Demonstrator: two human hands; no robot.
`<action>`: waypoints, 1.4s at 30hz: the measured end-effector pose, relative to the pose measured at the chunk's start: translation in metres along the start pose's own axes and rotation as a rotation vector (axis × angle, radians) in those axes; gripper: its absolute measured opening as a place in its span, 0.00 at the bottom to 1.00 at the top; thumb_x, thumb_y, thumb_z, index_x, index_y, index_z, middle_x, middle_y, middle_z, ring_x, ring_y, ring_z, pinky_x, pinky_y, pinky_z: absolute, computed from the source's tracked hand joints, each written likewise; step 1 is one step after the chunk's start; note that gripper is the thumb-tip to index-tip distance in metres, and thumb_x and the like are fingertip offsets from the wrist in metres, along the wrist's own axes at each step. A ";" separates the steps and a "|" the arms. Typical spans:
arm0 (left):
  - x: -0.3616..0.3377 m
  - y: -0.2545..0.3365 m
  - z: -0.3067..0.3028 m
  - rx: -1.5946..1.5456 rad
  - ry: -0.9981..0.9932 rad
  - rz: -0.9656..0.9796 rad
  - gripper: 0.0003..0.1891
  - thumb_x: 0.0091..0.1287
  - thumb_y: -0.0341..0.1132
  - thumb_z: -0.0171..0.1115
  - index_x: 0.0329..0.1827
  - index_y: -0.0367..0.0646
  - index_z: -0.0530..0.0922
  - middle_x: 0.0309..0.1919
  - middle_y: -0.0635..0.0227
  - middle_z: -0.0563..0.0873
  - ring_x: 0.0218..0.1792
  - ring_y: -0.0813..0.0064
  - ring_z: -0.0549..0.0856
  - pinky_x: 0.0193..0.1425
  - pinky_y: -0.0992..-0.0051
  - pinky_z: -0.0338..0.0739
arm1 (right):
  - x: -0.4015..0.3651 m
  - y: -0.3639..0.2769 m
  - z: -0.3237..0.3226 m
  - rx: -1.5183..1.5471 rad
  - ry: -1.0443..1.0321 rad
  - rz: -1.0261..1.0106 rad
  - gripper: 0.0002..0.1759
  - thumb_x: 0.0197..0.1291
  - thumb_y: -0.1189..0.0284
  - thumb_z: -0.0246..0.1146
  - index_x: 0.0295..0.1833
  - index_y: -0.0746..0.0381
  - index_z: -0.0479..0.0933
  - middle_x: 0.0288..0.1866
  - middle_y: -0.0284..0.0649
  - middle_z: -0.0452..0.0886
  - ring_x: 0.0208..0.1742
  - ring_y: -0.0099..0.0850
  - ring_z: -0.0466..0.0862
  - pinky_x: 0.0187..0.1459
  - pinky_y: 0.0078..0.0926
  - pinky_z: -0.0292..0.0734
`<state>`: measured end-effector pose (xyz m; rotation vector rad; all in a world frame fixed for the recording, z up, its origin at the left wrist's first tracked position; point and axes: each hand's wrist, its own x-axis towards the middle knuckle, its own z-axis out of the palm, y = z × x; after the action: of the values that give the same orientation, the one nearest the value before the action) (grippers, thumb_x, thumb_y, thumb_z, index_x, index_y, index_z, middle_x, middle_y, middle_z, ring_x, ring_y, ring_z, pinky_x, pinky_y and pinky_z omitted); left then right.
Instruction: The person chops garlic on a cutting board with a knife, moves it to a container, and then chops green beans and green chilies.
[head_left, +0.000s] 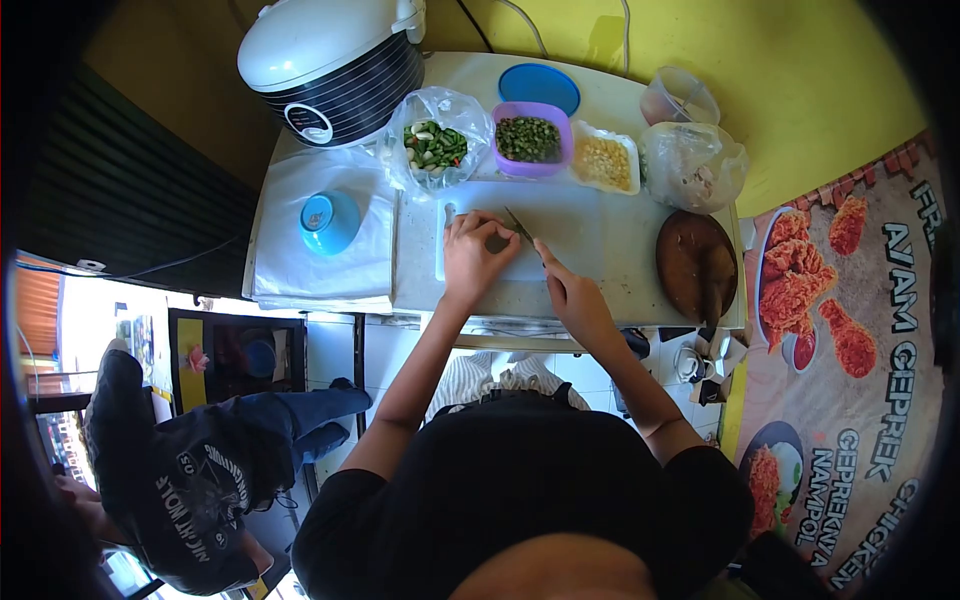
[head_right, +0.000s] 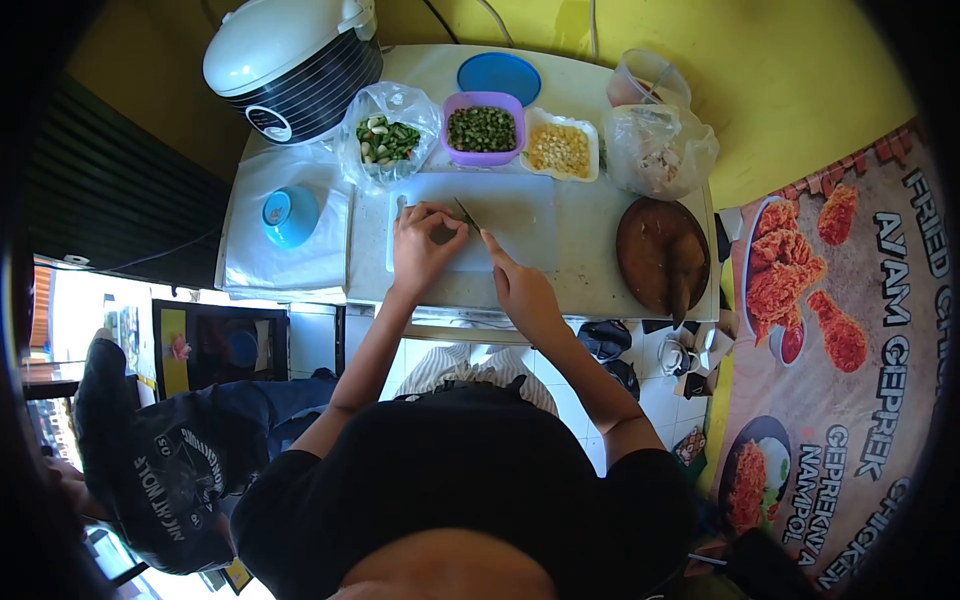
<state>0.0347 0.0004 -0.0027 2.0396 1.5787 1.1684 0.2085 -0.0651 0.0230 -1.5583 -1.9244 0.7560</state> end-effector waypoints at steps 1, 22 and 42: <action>0.001 0.000 0.000 0.001 0.002 0.001 0.05 0.51 0.37 0.70 0.26 0.47 0.83 0.39 0.74 0.84 0.46 0.68 0.78 0.52 0.67 0.69 | 0.001 -0.002 -0.001 -0.021 -0.003 -0.001 0.28 0.67 0.71 0.53 0.72 0.49 0.62 0.20 0.56 0.75 0.22 0.53 0.78 0.27 0.47 0.72; 0.000 0.004 0.004 0.004 0.081 -0.024 0.06 0.50 0.36 0.71 0.25 0.46 0.84 0.36 0.73 0.84 0.44 0.68 0.80 0.52 0.67 0.70 | 0.002 -0.004 0.012 -0.058 -0.004 0.056 0.29 0.67 0.72 0.53 0.73 0.48 0.61 0.21 0.58 0.74 0.24 0.54 0.78 0.28 0.44 0.73; -0.003 0.007 0.003 0.054 0.121 -0.015 0.05 0.49 0.35 0.71 0.26 0.45 0.85 0.37 0.68 0.84 0.43 0.64 0.80 0.54 0.66 0.71 | -0.010 0.003 -0.010 0.164 -0.051 0.035 0.28 0.69 0.72 0.53 0.74 0.49 0.60 0.21 0.55 0.73 0.19 0.44 0.75 0.28 0.34 0.71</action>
<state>0.0414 -0.0046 -0.0011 2.0206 1.6966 1.2787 0.2195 -0.0738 0.0270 -1.4887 -1.8250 0.9522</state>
